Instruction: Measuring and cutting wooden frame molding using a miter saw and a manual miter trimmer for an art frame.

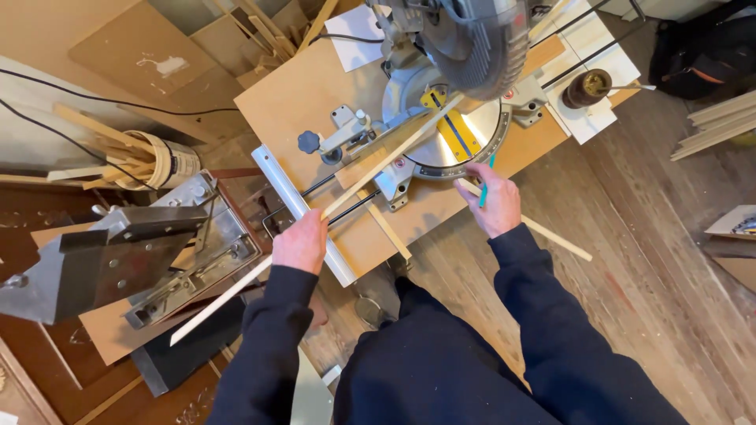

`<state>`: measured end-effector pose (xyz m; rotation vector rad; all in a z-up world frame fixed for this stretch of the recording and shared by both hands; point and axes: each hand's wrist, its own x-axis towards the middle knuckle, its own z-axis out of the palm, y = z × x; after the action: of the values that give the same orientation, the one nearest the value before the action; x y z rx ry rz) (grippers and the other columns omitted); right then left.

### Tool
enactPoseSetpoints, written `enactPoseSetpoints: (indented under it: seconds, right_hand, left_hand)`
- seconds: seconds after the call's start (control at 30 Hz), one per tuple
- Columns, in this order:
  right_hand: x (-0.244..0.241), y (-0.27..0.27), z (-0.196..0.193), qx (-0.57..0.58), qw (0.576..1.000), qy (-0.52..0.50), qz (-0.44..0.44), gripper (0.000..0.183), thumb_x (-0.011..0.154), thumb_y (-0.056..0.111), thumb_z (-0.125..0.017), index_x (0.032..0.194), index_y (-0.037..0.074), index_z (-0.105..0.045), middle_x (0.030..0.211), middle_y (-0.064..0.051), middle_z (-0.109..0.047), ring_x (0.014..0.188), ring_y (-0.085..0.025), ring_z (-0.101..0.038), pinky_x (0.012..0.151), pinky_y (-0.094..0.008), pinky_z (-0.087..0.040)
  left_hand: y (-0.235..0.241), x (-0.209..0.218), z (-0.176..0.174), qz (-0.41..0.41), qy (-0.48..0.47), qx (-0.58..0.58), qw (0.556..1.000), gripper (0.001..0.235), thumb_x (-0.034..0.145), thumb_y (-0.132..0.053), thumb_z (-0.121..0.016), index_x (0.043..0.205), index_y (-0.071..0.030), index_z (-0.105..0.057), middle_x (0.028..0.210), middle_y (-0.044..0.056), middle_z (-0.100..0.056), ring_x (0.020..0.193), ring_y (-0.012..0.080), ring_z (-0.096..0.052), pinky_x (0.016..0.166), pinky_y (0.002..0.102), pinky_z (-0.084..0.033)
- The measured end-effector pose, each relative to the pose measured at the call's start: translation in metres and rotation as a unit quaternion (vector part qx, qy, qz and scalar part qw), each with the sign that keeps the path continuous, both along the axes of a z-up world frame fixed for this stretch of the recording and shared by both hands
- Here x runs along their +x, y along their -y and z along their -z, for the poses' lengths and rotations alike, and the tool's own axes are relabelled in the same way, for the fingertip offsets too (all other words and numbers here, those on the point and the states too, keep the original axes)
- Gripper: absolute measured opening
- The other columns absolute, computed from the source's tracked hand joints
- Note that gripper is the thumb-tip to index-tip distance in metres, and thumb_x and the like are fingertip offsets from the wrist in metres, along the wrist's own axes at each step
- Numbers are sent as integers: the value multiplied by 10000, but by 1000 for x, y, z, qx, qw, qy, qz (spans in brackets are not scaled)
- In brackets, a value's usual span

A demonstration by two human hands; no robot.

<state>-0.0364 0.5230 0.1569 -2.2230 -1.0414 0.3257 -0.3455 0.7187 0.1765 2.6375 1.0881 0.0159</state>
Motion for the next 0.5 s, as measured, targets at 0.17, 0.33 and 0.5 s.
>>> enactPoseSetpoints:
  seconds: [0.17,0.33,0.5]
  right_hand:
    - [-16,23,-29,21,1000,-11,4,323,871,215,-831,1132,80,-696,902,-148,-745,809,-306,-742,706,-398,-580]
    - [-45,53,-76,65,997,16,24,346,867,187,-847,1156,69,-698,856,-148,-718,739,-260,-723,678,-366,-575]
    - [-97,96,-136,126,988,95,-5,284,925,194,-830,1124,58,-679,914,-104,-700,801,-237,-703,706,-354,-557]
  left_hand:
    - [30,-9,-46,1,40,15,999,214,977,-274,-641,1113,-112,-615,748,125,-683,689,333,-693,562,472,-535]
    - [64,-28,-96,13,60,27,998,192,970,-270,-651,1102,-133,-621,789,101,-688,719,311,-697,589,452,-542]
    - [98,-68,-146,83,29,81,993,146,948,-246,-648,1029,-130,-613,841,41,-653,738,234,-695,569,413,-538]
